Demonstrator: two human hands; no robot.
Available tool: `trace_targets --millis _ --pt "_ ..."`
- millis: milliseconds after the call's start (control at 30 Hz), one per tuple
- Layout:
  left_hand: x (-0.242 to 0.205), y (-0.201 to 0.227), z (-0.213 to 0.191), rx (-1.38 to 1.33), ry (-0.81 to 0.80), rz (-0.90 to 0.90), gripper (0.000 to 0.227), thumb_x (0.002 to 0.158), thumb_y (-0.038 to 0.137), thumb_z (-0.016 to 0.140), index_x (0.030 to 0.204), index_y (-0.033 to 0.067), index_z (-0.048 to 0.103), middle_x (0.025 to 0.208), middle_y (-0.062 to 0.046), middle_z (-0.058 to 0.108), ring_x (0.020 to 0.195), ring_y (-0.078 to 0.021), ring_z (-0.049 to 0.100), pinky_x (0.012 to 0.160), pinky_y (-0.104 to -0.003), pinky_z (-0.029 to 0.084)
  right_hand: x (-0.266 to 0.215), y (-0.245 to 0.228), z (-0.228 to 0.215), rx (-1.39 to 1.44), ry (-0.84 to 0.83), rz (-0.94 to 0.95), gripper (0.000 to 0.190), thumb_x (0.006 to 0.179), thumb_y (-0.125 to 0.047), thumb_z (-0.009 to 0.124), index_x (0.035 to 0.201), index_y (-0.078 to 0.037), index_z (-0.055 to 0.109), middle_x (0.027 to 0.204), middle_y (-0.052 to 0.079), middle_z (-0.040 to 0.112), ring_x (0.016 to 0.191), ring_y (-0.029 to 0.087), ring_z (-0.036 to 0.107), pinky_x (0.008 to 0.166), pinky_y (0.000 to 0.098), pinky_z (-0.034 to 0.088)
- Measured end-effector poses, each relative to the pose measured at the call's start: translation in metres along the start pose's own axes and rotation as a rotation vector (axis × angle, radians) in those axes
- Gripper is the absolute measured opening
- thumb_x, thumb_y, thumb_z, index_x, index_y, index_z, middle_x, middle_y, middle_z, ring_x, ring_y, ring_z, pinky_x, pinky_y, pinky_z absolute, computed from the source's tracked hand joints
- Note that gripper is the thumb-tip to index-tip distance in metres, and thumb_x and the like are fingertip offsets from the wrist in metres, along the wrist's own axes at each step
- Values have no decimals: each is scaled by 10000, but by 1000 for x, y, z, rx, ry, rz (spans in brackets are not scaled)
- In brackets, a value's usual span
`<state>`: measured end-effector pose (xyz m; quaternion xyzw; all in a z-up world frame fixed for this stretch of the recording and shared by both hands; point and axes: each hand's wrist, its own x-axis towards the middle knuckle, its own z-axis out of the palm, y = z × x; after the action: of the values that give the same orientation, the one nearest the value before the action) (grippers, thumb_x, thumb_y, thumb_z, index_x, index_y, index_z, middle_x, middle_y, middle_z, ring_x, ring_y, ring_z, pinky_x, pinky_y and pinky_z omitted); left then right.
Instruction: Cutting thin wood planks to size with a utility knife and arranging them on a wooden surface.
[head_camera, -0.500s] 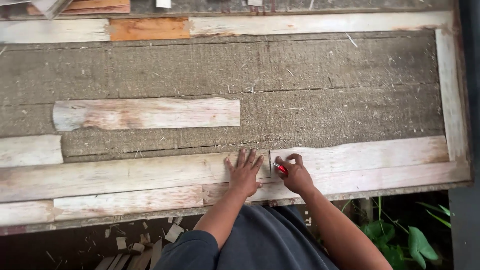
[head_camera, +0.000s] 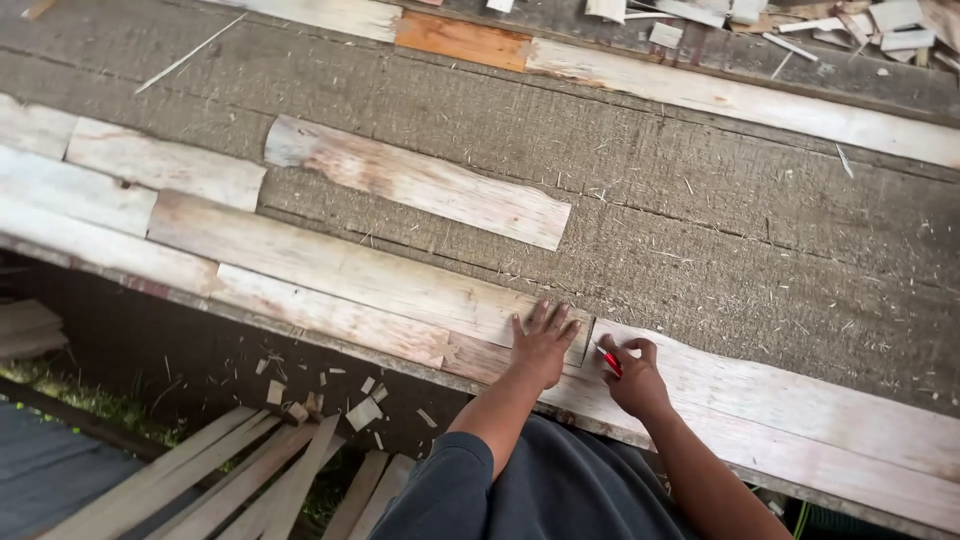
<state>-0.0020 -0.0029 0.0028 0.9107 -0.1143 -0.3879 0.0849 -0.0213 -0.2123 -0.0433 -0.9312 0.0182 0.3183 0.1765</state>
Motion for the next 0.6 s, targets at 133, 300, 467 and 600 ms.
trace_targets --millis 133,300,467,600 --pt "-5 16 0 -74 -6 -35 860 945 140 630 1655 298 170 1759 -15 -37 1602 -377 -58 1217 -732 100 0 5 -5 37 -38 -31 710 885 -327 775 1536 -336 491 1432 109 371 1380 362 528 1116 404 529" --pt "-13 15 -17 -82 68 -85 804 937 103 602 1644 272 259 1754 -50 83 1602 -377 26 1215 -737 37 17 19 -2 86 -96 -53 697 893 -335 770 1535 -348 498 1439 136 419 1367 371 539 1120 414 512" --pt "-22 4 -30 -59 52 -150 816 943 56 562 1656 268 226 1757 -51 70 1605 -369 12 1213 -733 5 15 14 -12 99 -126 -63 647 916 -331 743 1523 -294 521 1407 157 474 1312 386 587 1085 410 525" --pt "-14 -5 -24 25 30 -155 838 961 154 629 1665 279 192 1757 -28 59 1609 -339 9 1222 -723 15 15 18 -9 115 -131 -65 651 907 -330 742 1516 -282 518 1400 165 486 1296 396 593 1068 420 535"
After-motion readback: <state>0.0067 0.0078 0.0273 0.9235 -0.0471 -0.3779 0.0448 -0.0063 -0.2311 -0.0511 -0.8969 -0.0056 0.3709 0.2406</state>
